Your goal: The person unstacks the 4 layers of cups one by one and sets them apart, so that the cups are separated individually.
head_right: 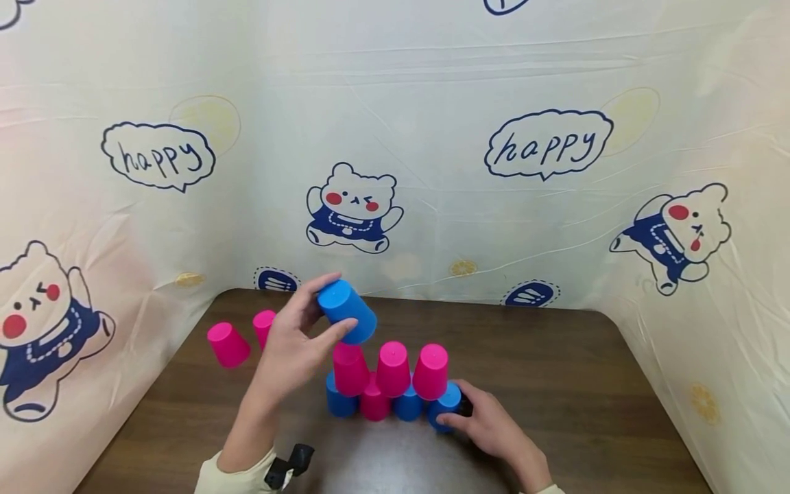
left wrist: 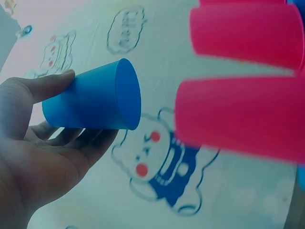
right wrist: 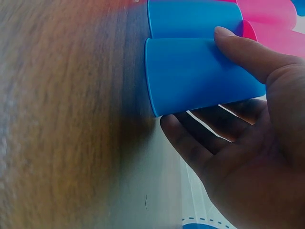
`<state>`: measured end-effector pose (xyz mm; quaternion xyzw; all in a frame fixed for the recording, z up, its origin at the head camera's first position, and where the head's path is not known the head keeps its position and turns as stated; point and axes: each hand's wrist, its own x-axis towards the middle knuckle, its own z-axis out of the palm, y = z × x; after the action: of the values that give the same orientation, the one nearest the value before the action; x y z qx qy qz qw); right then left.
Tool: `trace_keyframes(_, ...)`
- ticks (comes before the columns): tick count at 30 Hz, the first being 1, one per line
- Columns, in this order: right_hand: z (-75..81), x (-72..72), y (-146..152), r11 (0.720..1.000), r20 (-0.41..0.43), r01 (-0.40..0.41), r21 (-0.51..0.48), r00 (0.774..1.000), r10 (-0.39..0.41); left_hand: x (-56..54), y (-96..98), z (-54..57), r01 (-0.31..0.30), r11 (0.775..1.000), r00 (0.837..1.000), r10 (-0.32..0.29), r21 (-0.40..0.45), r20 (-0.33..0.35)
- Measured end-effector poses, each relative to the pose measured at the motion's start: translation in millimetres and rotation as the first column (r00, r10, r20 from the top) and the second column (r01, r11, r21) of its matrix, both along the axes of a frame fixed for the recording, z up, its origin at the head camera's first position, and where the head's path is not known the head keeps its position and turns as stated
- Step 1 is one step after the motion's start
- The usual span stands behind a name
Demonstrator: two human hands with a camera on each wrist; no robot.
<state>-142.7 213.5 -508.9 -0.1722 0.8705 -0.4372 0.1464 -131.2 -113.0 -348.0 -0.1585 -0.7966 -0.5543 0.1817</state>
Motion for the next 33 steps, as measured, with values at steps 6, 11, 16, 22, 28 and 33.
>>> trace_keyframes(6,-0.4,-0.9,-0.3,1.0,-0.003,0.004,0.004,1.0,-0.004,7.9,-29.2,0.1,-0.14,0.99,0.99,0.14,-0.001,0.012)
trace_keyframes(11,0.0,-0.9,0.4,1.0,0.001,0.007,0.008,1.0,-0.007,11.4,-48.2,-3.1,-0.223,0.975,0.974,0.224,-0.007,0.044)
trace_keyframes(16,-0.1,-0.4,0.4,1.0,0.003,0.009,0.005,1.0,-0.009,13.2,-60.1,-9.0,-0.275,0.961,0.956,0.275,-0.02,0.1)
trace_keyframes(22,0.1,0.4,-1.4,1.0,-0.003,0.014,0.0,1.0,-0.014,12.5,-74.4,-21.2,-0.322,0.946,0.933,0.325,-0.046,0.157)
trace_keyframes(28,1.4,0.9,-1.6,1.0,-0.012,0.017,0.007,1.0,-0.017,-0.5,-93.7,-41.1,-0.336,0.94,0.913,0.341,-0.062,0.225)
trace_keyframes(33,1.6,0.7,-1.3,1.0,-0.02,0.01,0.007,1.0,-0.01,-17.7,-106.6,-69.1,-0.343,0.938,0.894,0.34,-0.043,0.292)
